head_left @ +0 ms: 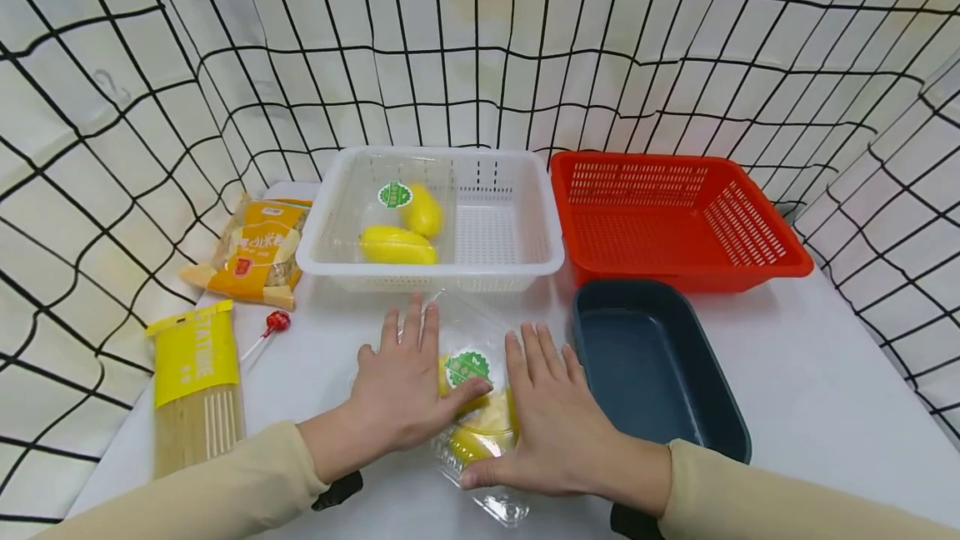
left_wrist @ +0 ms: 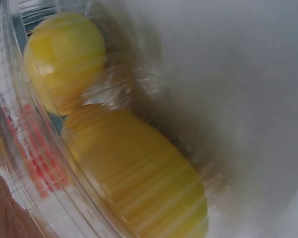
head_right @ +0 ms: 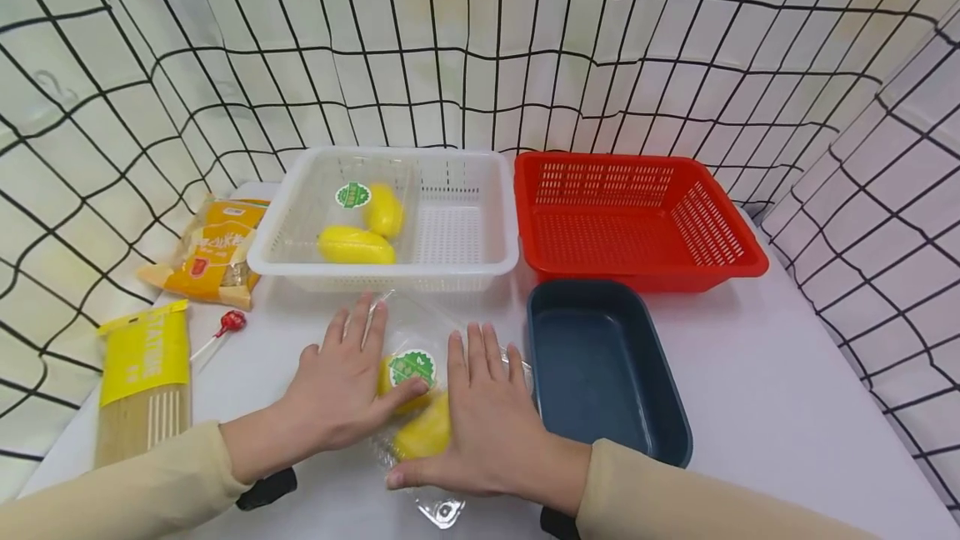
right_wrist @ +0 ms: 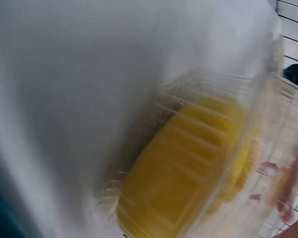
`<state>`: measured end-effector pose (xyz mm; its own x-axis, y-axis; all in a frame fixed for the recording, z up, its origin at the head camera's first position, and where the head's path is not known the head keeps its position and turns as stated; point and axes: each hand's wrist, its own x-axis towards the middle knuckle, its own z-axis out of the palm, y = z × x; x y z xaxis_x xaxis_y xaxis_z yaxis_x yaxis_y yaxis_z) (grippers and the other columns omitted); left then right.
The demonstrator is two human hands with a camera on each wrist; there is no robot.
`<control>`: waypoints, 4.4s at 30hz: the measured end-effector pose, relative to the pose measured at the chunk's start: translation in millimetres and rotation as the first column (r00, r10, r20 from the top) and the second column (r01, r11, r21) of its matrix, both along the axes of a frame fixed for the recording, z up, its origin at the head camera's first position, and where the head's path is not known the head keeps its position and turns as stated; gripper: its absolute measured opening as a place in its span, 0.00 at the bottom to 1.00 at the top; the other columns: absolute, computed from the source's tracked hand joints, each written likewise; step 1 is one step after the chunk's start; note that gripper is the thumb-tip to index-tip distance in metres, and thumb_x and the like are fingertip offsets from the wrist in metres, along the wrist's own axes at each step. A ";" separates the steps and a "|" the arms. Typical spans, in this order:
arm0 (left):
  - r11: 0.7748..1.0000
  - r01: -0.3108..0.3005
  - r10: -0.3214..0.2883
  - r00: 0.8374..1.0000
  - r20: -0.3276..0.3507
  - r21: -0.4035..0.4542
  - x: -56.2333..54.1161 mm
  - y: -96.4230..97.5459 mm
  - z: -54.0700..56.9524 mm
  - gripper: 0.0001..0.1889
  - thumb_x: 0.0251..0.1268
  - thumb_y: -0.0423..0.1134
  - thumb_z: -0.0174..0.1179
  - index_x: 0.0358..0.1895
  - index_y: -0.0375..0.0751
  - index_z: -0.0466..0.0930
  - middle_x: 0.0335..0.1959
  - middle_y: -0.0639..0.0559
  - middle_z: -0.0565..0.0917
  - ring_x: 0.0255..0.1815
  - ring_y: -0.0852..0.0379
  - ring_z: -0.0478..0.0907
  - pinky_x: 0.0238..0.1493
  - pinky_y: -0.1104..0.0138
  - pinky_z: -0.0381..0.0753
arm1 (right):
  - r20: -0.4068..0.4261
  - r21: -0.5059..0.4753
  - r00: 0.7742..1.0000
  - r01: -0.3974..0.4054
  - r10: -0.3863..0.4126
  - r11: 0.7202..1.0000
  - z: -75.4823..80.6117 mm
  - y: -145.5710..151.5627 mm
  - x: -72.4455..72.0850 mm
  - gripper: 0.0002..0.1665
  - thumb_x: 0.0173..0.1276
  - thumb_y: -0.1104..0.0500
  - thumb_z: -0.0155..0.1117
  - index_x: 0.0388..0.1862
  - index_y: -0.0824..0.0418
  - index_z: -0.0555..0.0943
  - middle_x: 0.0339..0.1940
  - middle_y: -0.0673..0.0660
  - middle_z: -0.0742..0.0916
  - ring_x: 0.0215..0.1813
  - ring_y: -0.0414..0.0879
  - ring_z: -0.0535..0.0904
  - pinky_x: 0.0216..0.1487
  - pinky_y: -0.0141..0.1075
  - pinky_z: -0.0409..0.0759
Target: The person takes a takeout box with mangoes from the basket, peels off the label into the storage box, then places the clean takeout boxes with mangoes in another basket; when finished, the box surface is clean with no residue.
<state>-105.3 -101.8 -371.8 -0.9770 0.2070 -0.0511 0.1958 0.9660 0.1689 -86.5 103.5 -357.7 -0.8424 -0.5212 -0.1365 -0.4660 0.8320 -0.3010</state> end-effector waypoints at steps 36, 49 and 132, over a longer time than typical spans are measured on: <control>0.922 0.385 -0.386 0.917 0.103 0.033 -10.6 -38.4 18.5 0.69 0.50 0.80 0.60 0.83 0.34 0.43 0.85 0.36 0.40 0.86 0.35 0.38 0.78 0.32 0.49 | 0.217 0.031 0.905 -0.381 0.366 0.924 15.2 27.8 -79.3 0.85 0.40 0.30 0.83 0.86 0.55 0.42 0.88 0.57 0.43 0.87 0.56 0.34 0.83 0.63 0.33; 0.930 0.368 -0.368 0.930 0.021 -0.018 -9.9 -39.7 8.9 0.72 0.44 0.84 0.58 0.81 0.30 0.47 0.85 0.36 0.47 0.86 0.37 0.43 0.79 0.36 0.50 | 0.114 0.020 0.941 -0.322 0.318 0.947 7.6 41.7 -68.6 0.83 0.46 0.24 0.74 0.85 0.63 0.42 0.87 0.61 0.42 0.87 0.61 0.34 0.83 0.62 0.44; 0.928 0.372 -0.371 0.928 0.040 -0.035 -8.7 -39.5 9.5 0.72 0.45 0.86 0.55 0.81 0.29 0.51 0.84 0.36 0.50 0.86 0.35 0.41 0.79 0.35 0.51 | -0.088 0.007 0.815 -0.575 0.573 0.818 29.3 -33.5 -91.0 0.11 0.63 0.54 0.77 0.44 0.54 0.90 0.41 0.49 0.90 0.42 0.40 0.84 0.52 0.26 0.84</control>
